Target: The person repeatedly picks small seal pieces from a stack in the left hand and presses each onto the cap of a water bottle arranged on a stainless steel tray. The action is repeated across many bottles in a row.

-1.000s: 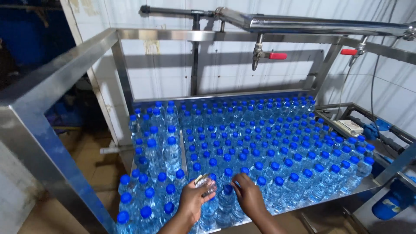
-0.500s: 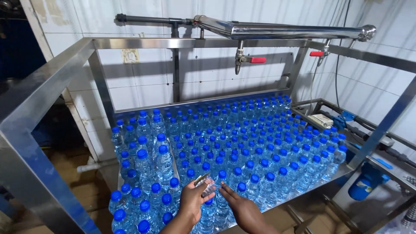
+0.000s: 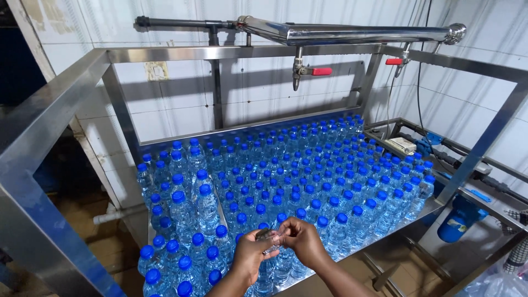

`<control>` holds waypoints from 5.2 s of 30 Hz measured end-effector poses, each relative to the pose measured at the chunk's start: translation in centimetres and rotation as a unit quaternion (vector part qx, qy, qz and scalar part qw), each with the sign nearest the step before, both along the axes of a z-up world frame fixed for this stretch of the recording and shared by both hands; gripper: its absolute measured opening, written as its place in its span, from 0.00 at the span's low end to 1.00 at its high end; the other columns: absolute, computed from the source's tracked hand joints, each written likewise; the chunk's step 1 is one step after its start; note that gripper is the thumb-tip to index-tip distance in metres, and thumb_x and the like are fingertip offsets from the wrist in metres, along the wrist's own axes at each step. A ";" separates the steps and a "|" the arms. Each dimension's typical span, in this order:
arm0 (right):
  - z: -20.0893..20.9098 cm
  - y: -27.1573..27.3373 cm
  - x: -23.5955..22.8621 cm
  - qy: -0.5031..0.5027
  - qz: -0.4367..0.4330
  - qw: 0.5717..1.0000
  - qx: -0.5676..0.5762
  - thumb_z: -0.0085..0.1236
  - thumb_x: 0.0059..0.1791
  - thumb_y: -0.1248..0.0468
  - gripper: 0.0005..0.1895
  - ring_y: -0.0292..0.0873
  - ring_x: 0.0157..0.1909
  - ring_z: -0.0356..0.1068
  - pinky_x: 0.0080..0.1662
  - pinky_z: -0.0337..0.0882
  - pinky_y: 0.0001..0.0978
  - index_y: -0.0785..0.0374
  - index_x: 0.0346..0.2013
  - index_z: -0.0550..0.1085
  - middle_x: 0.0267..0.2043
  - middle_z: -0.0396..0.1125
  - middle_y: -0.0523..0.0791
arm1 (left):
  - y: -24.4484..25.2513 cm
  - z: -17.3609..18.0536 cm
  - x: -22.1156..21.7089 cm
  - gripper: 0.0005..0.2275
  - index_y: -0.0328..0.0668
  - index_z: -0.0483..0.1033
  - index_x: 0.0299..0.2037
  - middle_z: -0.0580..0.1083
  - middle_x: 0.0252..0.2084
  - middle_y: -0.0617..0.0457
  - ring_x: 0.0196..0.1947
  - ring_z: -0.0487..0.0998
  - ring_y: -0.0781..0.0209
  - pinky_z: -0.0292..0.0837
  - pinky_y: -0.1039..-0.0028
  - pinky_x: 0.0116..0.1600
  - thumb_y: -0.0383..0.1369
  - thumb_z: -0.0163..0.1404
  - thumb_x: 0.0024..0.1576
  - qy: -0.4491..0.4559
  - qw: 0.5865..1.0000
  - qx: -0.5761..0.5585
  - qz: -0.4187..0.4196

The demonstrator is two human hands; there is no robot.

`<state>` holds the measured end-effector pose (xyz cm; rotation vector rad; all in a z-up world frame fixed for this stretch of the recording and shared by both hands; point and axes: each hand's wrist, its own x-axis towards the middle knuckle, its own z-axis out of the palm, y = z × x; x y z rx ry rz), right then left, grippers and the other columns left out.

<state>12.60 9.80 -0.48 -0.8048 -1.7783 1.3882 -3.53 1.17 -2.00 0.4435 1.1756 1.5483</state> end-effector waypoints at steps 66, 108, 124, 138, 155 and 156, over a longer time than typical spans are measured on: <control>0.6 12.9 -3.6 -0.390 0.250 0.801 0.379 0.68 0.52 0.68 0.16 0.50 0.57 0.79 0.56 0.80 0.45 0.56 0.55 0.85 0.60 0.78 0.44 | -0.5 2.6 0.7 0.16 0.27 0.83 0.62 0.85 0.53 0.35 0.48 0.87 0.40 0.88 0.48 0.57 0.24 0.58 0.65 -0.007 0.982 -0.036 0.186; 3.3 3.4 -3.5 -0.025 0.102 0.994 -0.017 0.82 0.41 0.71 0.07 0.47 0.50 0.78 0.60 0.76 0.51 0.56 0.28 0.90 0.46 0.78 0.42 | -0.4 1.5 -0.8 0.09 0.23 0.87 0.49 0.88 0.47 0.35 0.46 0.89 0.40 0.90 0.50 0.53 0.22 0.63 0.61 0.028 0.981 0.004 0.192; 1.9 16.1 -4.3 -0.303 -0.029 0.934 0.186 0.71 0.51 0.68 0.13 0.45 0.53 0.86 0.62 0.84 0.45 0.54 0.49 0.89 0.52 0.84 0.45 | -1.2 3.1 -0.7 0.18 0.27 0.84 0.61 0.85 0.55 0.39 0.43 0.87 0.46 0.89 0.52 0.54 0.27 0.64 0.61 -0.003 0.974 -0.048 0.223; -0.2 18.7 -7.3 -0.319 0.031 0.925 0.205 0.66 0.53 0.67 0.07 0.43 0.42 0.84 0.47 0.81 0.41 0.52 0.36 0.88 0.41 0.85 0.42 | -1.5 3.5 -1.2 0.18 0.29 0.83 0.62 0.86 0.56 0.40 0.44 0.86 0.45 0.86 0.49 0.54 0.26 0.63 0.61 -0.022 0.972 -0.057 0.228; -1.5 17.2 -6.1 -0.278 0.042 0.847 0.452 0.57 0.57 0.62 0.12 0.57 0.61 0.66 0.59 0.61 0.55 0.58 0.55 0.73 0.59 0.67 0.50 | -1.2 3.5 -1.1 0.21 0.28 0.81 0.64 0.85 0.55 0.37 0.46 0.88 0.42 0.87 0.51 0.54 0.25 0.65 0.59 -0.021 0.973 -0.065 0.220; -0.5 16.1 -5.6 -0.297 0.092 0.837 0.451 0.46 0.63 0.56 0.26 0.59 0.79 0.60 0.78 0.52 0.59 0.56 0.75 0.69 0.79 0.62 0.51 | -1.2 3.7 -1.1 0.23 0.28 0.80 0.66 0.85 0.56 0.36 0.48 0.88 0.41 0.86 0.52 0.54 0.25 0.65 0.59 -0.026 0.972 -0.068 0.222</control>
